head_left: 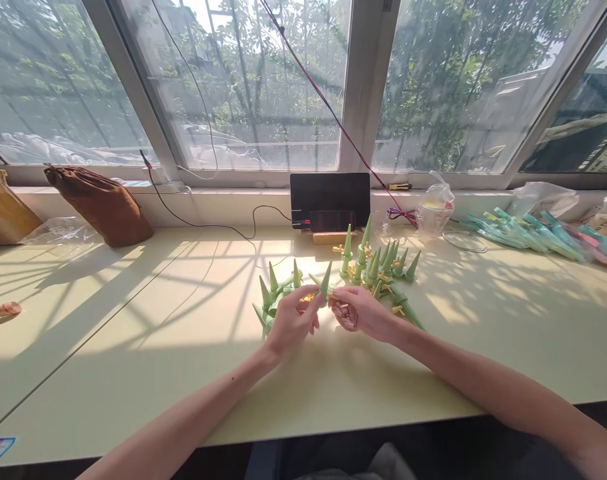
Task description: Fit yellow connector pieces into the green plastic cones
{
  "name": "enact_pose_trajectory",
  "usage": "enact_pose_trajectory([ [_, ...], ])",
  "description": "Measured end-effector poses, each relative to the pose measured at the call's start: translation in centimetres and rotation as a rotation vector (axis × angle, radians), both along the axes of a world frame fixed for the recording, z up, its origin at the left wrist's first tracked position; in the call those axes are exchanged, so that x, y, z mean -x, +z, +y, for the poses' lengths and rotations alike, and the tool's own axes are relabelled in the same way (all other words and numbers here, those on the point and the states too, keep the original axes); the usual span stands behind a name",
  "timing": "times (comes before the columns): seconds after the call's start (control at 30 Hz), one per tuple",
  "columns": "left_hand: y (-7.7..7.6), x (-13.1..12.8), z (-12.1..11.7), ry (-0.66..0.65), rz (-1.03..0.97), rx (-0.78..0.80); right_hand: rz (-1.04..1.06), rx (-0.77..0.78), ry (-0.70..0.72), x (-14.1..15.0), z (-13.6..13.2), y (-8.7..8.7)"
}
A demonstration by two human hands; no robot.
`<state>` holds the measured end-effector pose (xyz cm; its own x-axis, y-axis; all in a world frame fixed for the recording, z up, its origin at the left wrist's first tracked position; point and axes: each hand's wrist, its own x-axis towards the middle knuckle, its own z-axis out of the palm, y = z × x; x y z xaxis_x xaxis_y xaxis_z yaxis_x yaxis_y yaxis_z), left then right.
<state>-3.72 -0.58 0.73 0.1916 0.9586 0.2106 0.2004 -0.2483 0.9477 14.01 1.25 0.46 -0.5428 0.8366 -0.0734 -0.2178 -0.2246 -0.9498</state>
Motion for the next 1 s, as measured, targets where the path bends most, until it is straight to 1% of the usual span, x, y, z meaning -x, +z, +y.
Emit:
enact_pose_trajectory([
  [0.13,0.1,0.1,0.0,-0.007,-0.031,0.021,0.007,0.003,0.047,-0.1,-0.1,0.0],
  [0.23,0.2,0.1,0.0,-0.007,-0.046,0.029,-0.004,-0.003,0.057,-0.2,-0.1,-0.1],
  [0.4,1.0,0.1,-0.3,-0.024,-0.061,0.047,-0.059,-0.094,0.039,-0.2,-0.1,-0.4],
  [0.57,1.6,0.1,-0.6,-0.051,-0.059,0.072,-0.191,-0.258,-0.04,-0.1,-0.5,-0.4],
  [0.73,1.7,0.1,-0.6,-0.038,-0.056,0.087,-0.376,-0.521,-0.152,-0.1,-1.0,-0.4],
  [0.93,1.7,0.1,-0.6,-0.05,-0.058,0.077,-0.47,-0.671,-0.248,-0.1,-1.0,-0.9],
  [1.0,1.6,0.0,-0.7,-0.043,-0.058,0.084,-0.523,-0.758,-0.283,-0.1,-0.9,-1.0],
])
